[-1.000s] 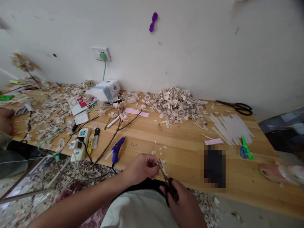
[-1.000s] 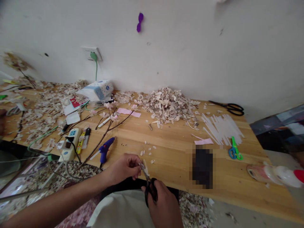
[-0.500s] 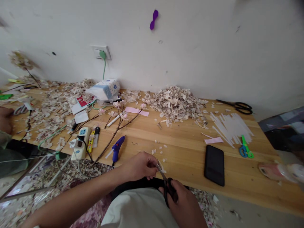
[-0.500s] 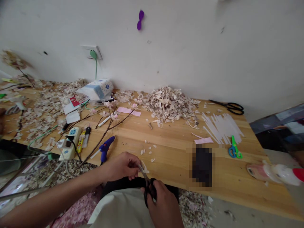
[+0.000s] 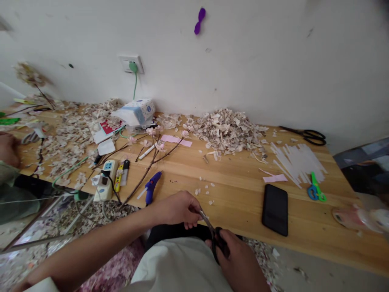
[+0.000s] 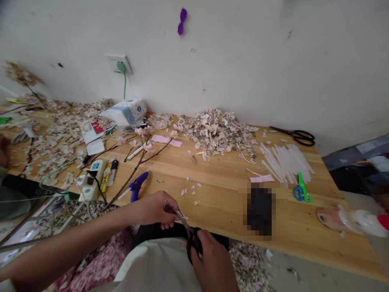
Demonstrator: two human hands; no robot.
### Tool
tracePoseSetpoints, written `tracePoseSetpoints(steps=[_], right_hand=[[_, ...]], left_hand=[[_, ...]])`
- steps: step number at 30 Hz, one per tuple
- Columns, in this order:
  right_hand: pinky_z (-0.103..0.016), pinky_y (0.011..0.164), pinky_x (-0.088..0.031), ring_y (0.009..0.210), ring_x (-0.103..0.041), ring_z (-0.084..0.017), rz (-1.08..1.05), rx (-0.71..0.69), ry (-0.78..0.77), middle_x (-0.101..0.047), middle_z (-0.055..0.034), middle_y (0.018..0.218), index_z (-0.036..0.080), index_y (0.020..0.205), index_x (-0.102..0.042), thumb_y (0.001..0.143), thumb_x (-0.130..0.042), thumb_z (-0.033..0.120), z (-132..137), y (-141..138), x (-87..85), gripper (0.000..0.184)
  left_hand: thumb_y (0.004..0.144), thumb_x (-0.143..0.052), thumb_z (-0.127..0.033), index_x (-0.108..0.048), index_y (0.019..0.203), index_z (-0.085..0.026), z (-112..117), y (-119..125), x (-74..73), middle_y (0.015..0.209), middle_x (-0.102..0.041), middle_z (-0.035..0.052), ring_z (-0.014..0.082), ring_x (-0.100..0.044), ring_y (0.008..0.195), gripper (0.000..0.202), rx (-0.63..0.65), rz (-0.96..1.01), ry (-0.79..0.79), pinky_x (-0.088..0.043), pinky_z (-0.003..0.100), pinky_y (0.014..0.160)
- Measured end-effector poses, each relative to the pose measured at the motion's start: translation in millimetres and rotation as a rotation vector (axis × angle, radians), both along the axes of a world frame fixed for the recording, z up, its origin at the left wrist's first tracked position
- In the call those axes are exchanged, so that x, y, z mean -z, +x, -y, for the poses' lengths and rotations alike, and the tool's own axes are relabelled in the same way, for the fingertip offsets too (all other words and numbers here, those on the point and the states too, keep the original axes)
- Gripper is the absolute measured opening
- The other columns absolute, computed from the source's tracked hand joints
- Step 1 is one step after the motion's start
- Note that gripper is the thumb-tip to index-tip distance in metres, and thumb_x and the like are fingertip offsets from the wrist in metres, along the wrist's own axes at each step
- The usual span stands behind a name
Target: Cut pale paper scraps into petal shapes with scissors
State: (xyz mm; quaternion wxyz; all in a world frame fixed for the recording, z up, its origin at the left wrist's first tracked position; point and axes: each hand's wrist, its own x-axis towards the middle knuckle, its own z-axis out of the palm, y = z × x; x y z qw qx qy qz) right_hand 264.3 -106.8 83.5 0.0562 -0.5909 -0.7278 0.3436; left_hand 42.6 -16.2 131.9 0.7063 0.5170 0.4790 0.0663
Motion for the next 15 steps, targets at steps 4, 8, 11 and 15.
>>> tracePoseSetpoints(steps=[4, 8, 11, 15], right_hand=[[-0.026, 0.068, -0.039, 0.081, -0.069, -0.021, 0.011, -0.014, -0.039, -0.072, -0.0026, 0.087, 0.024, 0.087, -0.061, 0.094, -0.053, 0.032, -0.8, 1.7, -3.8, 0.013], [-0.027, 0.070, -0.040, 0.083, -0.069, -0.022, 0.025, -0.047, -0.085, -0.072, -0.0036, 0.090, 0.024, 0.087, -0.061, 0.094, -0.052, 0.033, -2.3, 3.4, -7.4, 0.015], [-0.027, 0.070, -0.040, 0.083, -0.068, -0.022, 0.040, -0.055, -0.091, -0.071, -0.0040, 0.090, 0.023, 0.086, -0.060, 0.094, -0.050, 0.030, -1.7, 4.5, -8.0, 0.015], [-0.028, 0.072, -0.040, 0.084, -0.068, -0.022, 0.041, -0.048, -0.108, -0.071, -0.0040, 0.090, 0.023, 0.087, -0.060, 0.094, -0.050, 0.028, -1.1, 5.3, -7.0, 0.014]], left_hand=[[0.074, -0.059, -0.026, -0.074, 0.074, -0.019, -0.1, -0.4, -0.1, 0.058, -0.064, -0.0029, 0.0110, -0.057, 0.049, 0.016, 0.017, 0.013, -0.022, -0.049, 0.023, 0.053], [0.072, -0.063, -0.027, -0.073, 0.069, -0.021, -0.3, -0.6, -1.2, 0.056, -0.064, -0.0033, 0.0113, -0.057, 0.047, 0.013, 0.021, 0.026, -0.067, -0.050, 0.024, 0.052], [0.071, -0.066, -0.028, -0.071, 0.063, -0.021, -0.8, -0.2, -2.3, 0.054, -0.064, -0.0033, 0.0116, -0.057, 0.047, 0.012, 0.015, 0.036, -0.102, -0.050, 0.024, 0.051], [0.070, -0.069, -0.029, -0.068, 0.059, -0.021, -1.8, 0.4, -0.6, 0.054, -0.064, -0.0037, 0.0104, -0.058, 0.046, 0.014, 0.008, 0.051, -0.146, -0.049, 0.023, 0.049]])
